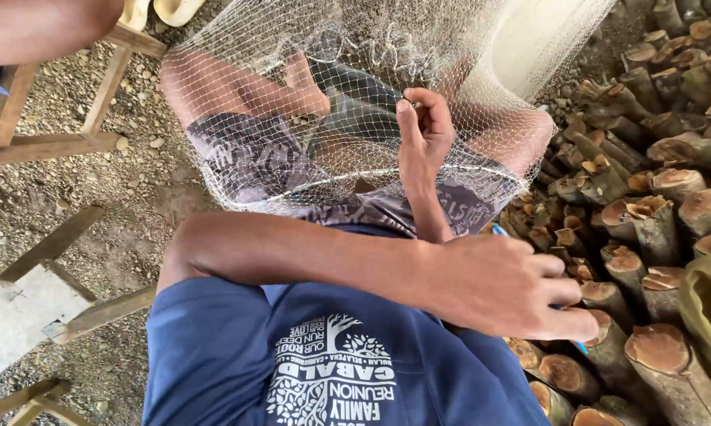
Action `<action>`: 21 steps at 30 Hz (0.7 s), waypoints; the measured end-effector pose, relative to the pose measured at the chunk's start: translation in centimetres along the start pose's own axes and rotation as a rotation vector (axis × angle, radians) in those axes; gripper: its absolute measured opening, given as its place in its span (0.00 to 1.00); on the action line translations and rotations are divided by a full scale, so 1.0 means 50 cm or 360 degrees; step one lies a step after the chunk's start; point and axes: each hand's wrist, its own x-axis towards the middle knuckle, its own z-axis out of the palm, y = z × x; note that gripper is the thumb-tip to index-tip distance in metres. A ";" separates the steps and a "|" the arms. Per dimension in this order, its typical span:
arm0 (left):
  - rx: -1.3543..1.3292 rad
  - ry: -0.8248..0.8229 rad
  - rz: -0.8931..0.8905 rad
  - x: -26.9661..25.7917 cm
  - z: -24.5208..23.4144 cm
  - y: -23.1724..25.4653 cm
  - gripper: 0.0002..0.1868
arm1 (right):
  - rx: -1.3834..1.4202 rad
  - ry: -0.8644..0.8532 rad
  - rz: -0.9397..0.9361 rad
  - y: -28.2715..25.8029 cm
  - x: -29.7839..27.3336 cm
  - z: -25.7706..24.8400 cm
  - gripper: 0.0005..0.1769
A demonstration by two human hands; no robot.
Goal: Repairing a fishing net using a netting needle to weave and tie knots in the mesh.
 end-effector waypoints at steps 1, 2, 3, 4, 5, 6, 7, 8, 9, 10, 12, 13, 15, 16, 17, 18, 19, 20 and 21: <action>0.0002 0.0003 -0.0002 -0.007 0.003 0.004 0.10 | 0.0000 -0.0004 -0.0001 0.001 -0.001 0.000 0.07; -0.0034 -0.0038 -0.0022 -0.013 0.005 0.008 0.12 | 0.0073 0.0002 0.0017 0.002 -0.002 -0.001 0.07; -0.0066 -0.0080 -0.0042 -0.020 0.007 0.011 0.14 | 0.0149 0.0006 0.0033 0.003 -0.002 0.000 0.07; -0.0060 -0.0078 -0.0045 -0.025 0.018 0.015 0.14 | 0.0152 0.0001 0.0031 0.011 -0.001 -0.001 0.07; -0.0094 -0.0122 -0.0057 -0.030 0.030 0.019 0.15 | 0.0175 0.0001 0.0025 0.019 -0.001 -0.002 0.09; -0.0128 -0.0166 -0.0068 -0.035 0.041 0.023 0.15 | 0.0198 0.0002 0.0020 0.027 -0.001 -0.004 0.11; -0.0130 -0.0163 -0.0070 -0.037 0.040 0.022 0.15 | 0.0196 0.0000 0.0022 0.030 -0.004 -0.004 0.11; -0.0221 -0.0218 -0.0089 -0.039 0.039 0.021 0.15 | 0.0300 0.0046 0.0122 0.032 -0.007 -0.003 0.16; -0.0313 -0.0274 -0.0106 -0.041 0.037 0.018 0.15 | 0.0404 0.0094 0.0220 0.035 -0.009 -0.002 0.21; -0.0315 -0.0273 -0.0105 -0.046 0.029 0.016 0.15 | 0.0402 0.0095 0.0221 0.036 -0.007 -0.002 0.21; -0.0634 -0.0350 -0.0190 -0.055 0.015 0.015 0.14 | 0.0391 0.0125 0.0185 0.039 -0.006 -0.006 0.23; -0.0638 -0.0354 -0.0187 -0.067 0.013 0.014 0.14 | 0.0389 0.0131 0.0187 0.035 -0.004 -0.007 0.23; -0.1070 -0.0172 -0.0286 -0.091 0.010 0.013 0.09 | 0.0432 0.0165 0.0228 0.026 0.000 -0.008 0.25; -0.1073 -0.0177 -0.0287 -0.102 -0.012 0.005 0.09 | 0.0433 0.0170 0.0231 0.028 0.000 -0.008 0.25; -0.1161 -0.0184 -0.0416 -0.113 -0.034 -0.002 0.10 | 0.0434 0.0199 0.0231 0.030 0.000 -0.008 0.24; -0.1248 -0.0192 -0.0546 -0.123 -0.056 -0.010 0.12 | 0.0435 0.0228 0.0231 0.032 0.000 -0.009 0.24; -0.1249 -0.0203 -0.0543 -0.135 -0.080 -0.029 0.12 | 0.0437 0.0239 0.0230 0.021 -0.001 -0.009 0.24; -0.1208 -0.0207 -0.0882 -0.146 -0.104 -0.048 0.14 | 0.0332 0.0217 0.0276 0.010 -0.003 -0.008 0.26; -0.1155 -0.0214 -0.1222 -0.158 -0.129 -0.068 0.17 | 0.0228 0.0193 0.0323 -0.001 -0.005 -0.006 0.29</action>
